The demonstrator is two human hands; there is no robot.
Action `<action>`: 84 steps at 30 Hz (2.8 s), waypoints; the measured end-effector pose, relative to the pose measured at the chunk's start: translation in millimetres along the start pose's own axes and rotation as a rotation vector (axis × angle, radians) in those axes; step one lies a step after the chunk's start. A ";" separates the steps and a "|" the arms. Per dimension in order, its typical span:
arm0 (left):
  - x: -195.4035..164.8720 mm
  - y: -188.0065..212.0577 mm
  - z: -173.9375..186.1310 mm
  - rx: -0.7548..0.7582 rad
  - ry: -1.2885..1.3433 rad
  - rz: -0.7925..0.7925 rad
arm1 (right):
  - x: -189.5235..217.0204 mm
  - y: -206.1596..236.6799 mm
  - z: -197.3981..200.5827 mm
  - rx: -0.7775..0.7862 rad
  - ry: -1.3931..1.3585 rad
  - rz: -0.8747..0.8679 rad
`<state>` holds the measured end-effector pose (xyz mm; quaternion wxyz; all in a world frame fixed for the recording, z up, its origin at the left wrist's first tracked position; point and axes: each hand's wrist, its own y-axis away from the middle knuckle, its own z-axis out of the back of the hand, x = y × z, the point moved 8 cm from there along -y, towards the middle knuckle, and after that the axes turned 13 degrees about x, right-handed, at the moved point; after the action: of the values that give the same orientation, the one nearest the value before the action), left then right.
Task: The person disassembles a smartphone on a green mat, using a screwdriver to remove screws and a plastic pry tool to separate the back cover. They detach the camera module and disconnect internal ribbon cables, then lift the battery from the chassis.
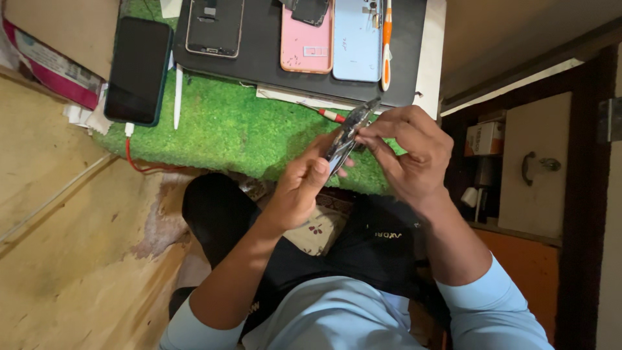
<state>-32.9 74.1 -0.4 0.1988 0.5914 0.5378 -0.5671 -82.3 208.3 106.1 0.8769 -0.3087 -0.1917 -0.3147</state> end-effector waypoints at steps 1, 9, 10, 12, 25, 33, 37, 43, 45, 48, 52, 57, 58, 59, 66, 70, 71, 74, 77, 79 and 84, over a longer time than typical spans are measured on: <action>-1.5 -0.5 0.1 0.000 -0.018 0.003 | -0.3 -0.3 -0.4 0.010 -0.010 -0.002; -2.6 0.8 -0.7 0.013 -0.092 0.033 | -7.3 2.5 -5.1 0.062 -0.032 -0.053; 0.4 0.8 -0.3 0.011 -0.043 0.027 | -7.5 2.8 -5.8 0.074 -0.005 -0.053; 7.7 1.0 0.4 0.008 0.055 0.014 | -7.7 3.0 -7.4 0.098 0.048 -0.053; 4.0 -7.7 9.7 -0.104 0.589 -0.009 | -3.6 16.6 -24.8 0.274 -0.459 0.144; -18.9 -13.5 14.9 -0.117 0.587 -0.061 | 10.9 20.6 -31.2 0.301 -0.255 0.177; -22.4 -13.9 15.1 -0.109 0.592 -0.087 | 41.9 21.2 -30.5 0.223 0.026 0.463; -18.9 -14.5 16.5 -0.106 0.556 -0.099 | 51.3 25.1 -34.9 0.223 0.120 0.516; -17.7 -15.3 16.0 -0.104 0.591 -0.130 | 51.2 26.7 -37.0 0.234 0.146 0.528; -16.3 -13.6 17.8 -0.127 0.559 -0.118 | 51.0 29.6 -39.4 0.213 0.170 0.559; -21.8 -10.5 16.0 -0.111 0.449 -0.113 | 43.7 33.1 -41.5 0.208 0.139 0.566; -22.5 -11.7 14.5 -0.120 0.269 -0.057 | 16.0 37.8 -30.1 0.070 -0.179 0.340; -22.6 -11.7 14.0 -0.124 0.211 -0.049 | 0.4 38.0 -29.7 0.028 -0.331 0.174; -22.9 -11.2 13.2 -0.127 0.151 -0.042 | -15.7 40.1 -31.6 -0.015 -0.480 0.007; -14.7 -4.5 9.6 -0.197 -0.244 0.114 | -45.0 44.2 -51.3 -0.006 -0.775 -0.299; -9.9 -4.1 6.1 -0.170 -0.109 0.098 | -53.3 46.2 -55.7 -0.012 -0.910 -0.394; -9.5 -4.6 6.1 -0.166 -0.090 0.091 | -55.2 46.1 -56.4 -0.007 -0.941 -0.411; -8.7 -5.4 6.0 -0.161 -0.072 0.090 | -59.7 46.5 -59.0 0.019 -1.028 -0.453; -8.1 -5.3 6.2 -0.158 -0.072 0.114 | -63.0 48.4 -59.5 0.027 -1.043 -0.478; -8.6 -5.6 6.5 -0.141 -0.059 0.119 | -64.8 49.4 -58.9 0.027 -1.021 -0.486; -8.5 -7.8 3.9 -0.068 0.079 0.094 | -69.0 50.3 -57.9 0.014 -1.005 -0.510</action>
<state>-39.5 70.0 8.9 0.2237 0.6310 0.5356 -0.5147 -90.6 230.6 5.7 0.5758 -0.3588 -0.6565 -0.3297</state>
